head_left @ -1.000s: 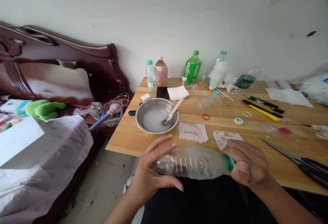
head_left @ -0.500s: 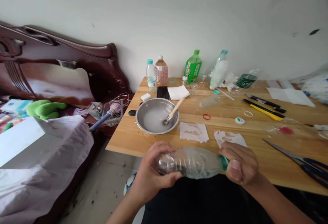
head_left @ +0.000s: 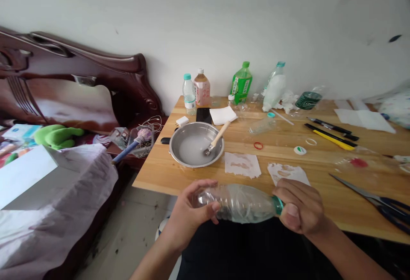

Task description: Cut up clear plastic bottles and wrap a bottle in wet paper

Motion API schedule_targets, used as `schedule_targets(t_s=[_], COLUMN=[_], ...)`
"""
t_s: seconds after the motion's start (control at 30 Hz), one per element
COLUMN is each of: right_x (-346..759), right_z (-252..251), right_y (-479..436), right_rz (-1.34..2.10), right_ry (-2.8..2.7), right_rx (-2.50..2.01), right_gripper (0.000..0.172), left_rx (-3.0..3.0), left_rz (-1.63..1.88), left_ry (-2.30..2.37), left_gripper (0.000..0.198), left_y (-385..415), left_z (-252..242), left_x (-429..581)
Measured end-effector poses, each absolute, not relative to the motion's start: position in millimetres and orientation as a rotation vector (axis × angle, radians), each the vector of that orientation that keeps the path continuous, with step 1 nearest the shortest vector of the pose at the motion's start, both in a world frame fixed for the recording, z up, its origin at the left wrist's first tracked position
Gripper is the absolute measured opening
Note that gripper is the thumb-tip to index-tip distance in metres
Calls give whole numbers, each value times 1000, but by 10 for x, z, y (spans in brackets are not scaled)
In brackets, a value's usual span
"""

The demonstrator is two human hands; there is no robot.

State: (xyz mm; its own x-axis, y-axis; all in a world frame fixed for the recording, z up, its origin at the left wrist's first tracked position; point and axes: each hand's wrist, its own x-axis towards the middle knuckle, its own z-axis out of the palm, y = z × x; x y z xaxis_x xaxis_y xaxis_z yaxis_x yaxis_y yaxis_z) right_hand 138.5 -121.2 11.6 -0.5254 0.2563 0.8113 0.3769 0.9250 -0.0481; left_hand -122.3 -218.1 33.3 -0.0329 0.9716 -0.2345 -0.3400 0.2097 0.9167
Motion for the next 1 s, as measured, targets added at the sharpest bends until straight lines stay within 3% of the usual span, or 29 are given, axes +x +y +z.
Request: schedule_targets(t_s=[0.53, 0.67, 0.83, 1.0], right_x=[1324, 1311, 1286, 1257], right_z=[175, 237, 305, 307], right_y=[-1256, -1245, -1223, -1249], right_rz=[-224, -325, -458, -456], right_ry=[-2179, -2160, -2142, -2159], right_rx=[-414, -430, -370, -361], right_gripper=[36, 38, 40, 43], left_rx=[768, 777, 780, 697], left_rz=[1208, 1281, 1356, 1338], left_ry=[1201, 1262, 1576, 1610], left_gripper=[58, 70, 79, 77], left_y=[-2195, -2226, -2271, -2316], left_z=[352, 384, 191, -49], left_x=[-1250, -1207, -1222, -1345])
